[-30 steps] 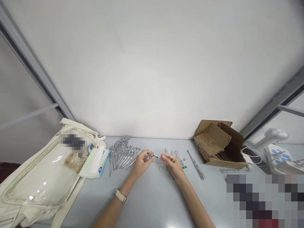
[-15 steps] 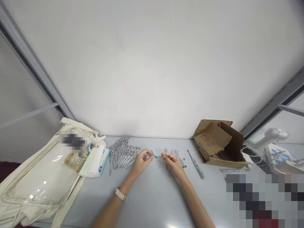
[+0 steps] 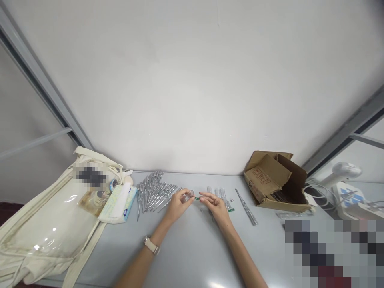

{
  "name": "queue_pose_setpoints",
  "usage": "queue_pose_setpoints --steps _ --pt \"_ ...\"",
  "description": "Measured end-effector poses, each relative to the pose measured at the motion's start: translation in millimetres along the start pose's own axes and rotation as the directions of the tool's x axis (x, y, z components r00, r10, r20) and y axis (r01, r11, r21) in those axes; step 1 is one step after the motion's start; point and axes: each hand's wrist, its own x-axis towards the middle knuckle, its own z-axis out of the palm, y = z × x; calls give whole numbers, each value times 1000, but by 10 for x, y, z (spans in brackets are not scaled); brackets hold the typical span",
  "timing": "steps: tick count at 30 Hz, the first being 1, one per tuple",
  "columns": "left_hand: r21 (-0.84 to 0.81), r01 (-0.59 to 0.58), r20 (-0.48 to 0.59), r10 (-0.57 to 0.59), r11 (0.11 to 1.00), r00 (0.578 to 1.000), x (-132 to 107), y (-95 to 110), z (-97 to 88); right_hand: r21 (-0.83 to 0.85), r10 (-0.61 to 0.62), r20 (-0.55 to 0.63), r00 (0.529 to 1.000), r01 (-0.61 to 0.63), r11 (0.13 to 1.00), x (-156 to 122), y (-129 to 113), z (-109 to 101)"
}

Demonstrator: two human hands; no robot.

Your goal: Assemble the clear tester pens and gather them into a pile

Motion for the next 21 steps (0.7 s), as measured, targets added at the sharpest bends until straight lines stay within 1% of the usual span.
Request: queue_pose_setpoints --steps 7,14,21 --pt "-17 18 -8 -18 1000 1000 -4 15 14 51 -8 19 1000 7 999 -3 -22 32" --pt "-8 10 -19 -10 1000 1000 -12 30 19 73 32 14 999 -33 997 2 15 31" --pt "-30 18 -35 -19 999 999 -4 -21 36 39 6 13 1000 -7 999 -4 14 28"
